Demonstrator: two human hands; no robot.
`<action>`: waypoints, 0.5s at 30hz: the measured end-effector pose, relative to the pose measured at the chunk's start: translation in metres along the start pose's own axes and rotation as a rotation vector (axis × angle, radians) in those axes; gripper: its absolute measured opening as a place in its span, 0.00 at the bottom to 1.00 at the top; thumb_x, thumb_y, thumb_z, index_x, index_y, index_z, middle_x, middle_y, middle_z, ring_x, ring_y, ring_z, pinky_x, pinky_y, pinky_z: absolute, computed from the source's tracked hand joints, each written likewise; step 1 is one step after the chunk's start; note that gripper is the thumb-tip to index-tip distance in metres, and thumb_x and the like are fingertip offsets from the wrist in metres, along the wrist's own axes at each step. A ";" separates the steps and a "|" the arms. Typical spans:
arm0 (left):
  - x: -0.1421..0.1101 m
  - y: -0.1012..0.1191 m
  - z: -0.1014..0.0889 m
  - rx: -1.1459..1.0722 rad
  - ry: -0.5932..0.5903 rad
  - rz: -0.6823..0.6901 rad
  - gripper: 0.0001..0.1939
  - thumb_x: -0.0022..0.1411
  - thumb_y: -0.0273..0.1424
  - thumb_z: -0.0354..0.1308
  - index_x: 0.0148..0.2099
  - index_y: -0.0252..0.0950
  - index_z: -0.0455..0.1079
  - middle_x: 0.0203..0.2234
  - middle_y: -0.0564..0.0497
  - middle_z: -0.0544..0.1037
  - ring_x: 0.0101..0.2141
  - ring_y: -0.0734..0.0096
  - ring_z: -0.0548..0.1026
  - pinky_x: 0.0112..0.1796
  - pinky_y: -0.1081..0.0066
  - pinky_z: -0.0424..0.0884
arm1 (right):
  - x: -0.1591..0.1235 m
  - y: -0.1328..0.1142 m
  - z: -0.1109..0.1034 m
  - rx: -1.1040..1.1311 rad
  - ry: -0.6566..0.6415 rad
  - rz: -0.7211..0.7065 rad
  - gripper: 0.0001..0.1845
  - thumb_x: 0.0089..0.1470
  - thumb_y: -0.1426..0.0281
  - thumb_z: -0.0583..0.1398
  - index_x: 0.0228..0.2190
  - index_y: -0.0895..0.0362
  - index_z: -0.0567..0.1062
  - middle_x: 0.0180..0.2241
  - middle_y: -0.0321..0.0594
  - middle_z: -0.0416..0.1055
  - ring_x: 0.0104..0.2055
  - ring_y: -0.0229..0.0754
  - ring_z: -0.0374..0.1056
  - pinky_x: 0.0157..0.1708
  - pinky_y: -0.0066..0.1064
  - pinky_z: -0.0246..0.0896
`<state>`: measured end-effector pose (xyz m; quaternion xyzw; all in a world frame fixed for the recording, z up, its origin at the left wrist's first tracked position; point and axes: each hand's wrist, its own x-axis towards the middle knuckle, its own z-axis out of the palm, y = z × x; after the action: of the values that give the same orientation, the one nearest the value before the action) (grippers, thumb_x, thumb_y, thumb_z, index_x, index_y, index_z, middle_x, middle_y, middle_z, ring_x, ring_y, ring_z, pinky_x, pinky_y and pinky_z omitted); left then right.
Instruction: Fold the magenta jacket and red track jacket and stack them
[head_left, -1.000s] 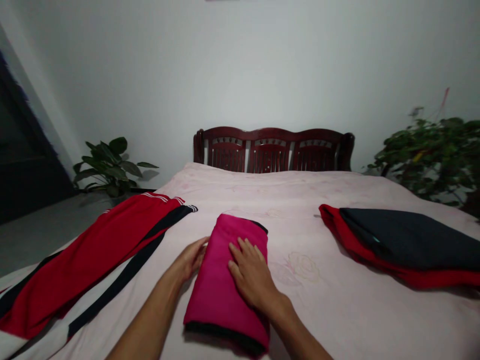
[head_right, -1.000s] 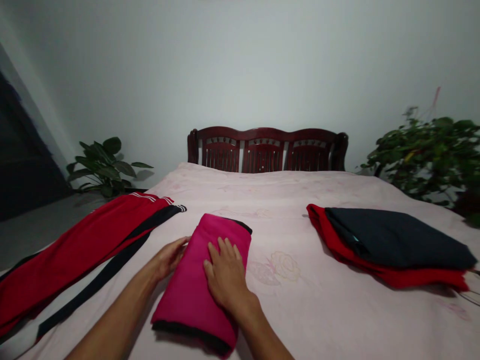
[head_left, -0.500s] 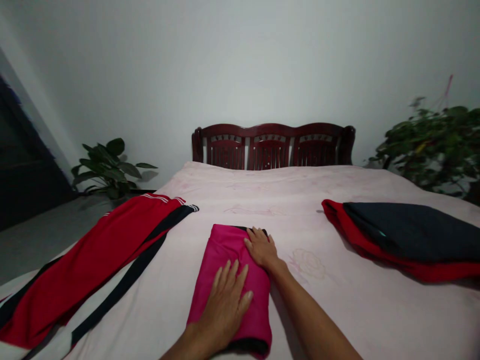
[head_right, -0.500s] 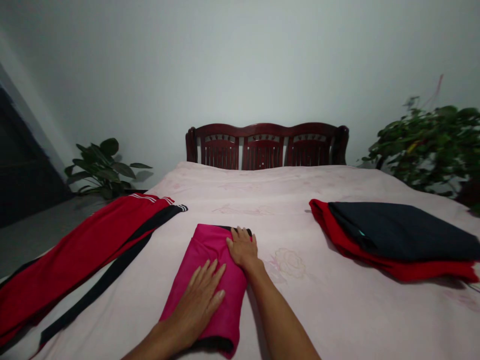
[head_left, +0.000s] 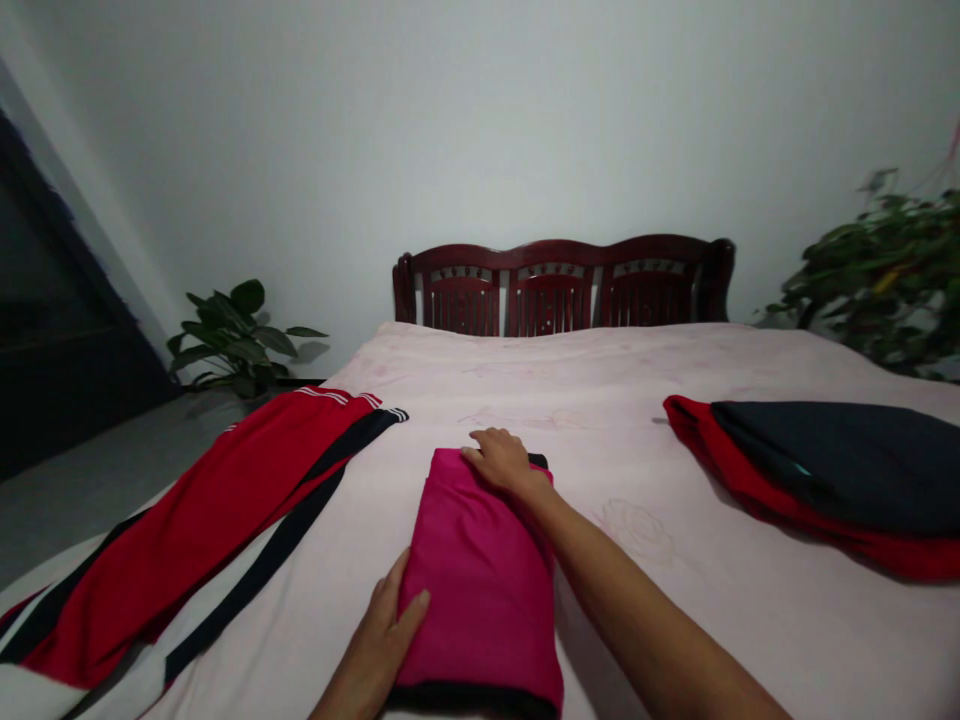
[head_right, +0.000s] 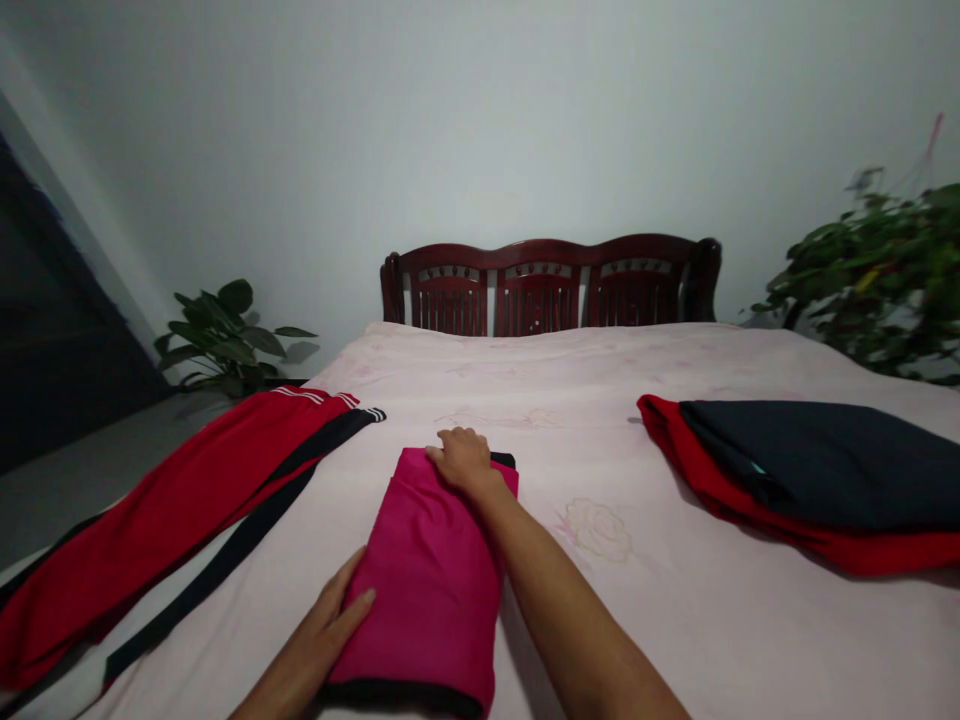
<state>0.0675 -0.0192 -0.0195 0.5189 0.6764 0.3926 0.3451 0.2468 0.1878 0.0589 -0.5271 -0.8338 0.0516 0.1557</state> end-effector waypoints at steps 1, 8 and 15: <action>-0.001 0.003 0.002 0.000 0.014 0.021 0.33 0.66 0.42 0.50 0.69 0.33 0.54 0.64 0.39 0.65 0.64 0.57 0.63 0.64 0.56 0.58 | 0.004 -0.005 0.003 0.001 -0.009 -0.011 0.29 0.64 0.51 0.49 0.55 0.55 0.74 0.53 0.49 0.73 0.55 0.51 0.66 0.52 0.39 0.57; 0.010 0.032 -0.007 0.082 0.062 0.272 0.28 0.68 0.39 0.47 0.68 0.40 0.59 0.57 0.44 0.70 0.59 0.62 0.69 0.61 0.58 0.64 | 0.007 0.009 -0.003 -0.009 0.039 0.092 0.30 0.68 0.54 0.41 0.43 0.53 0.78 0.45 0.45 0.77 0.47 0.45 0.71 0.44 0.33 0.59; 0.025 0.019 -0.009 0.319 -0.091 0.242 0.28 0.67 0.32 0.44 0.67 0.42 0.61 0.47 0.46 0.75 0.48 0.66 0.77 0.52 0.67 0.72 | 0.009 0.061 -0.010 -0.034 0.011 0.326 0.25 0.66 0.58 0.47 0.39 0.56 0.80 0.43 0.49 0.78 0.45 0.49 0.73 0.41 0.35 0.60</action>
<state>0.0622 0.0063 0.0006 0.6616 0.6464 0.2952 0.2393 0.2991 0.2221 0.0554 -0.6582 -0.7372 0.0591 0.1408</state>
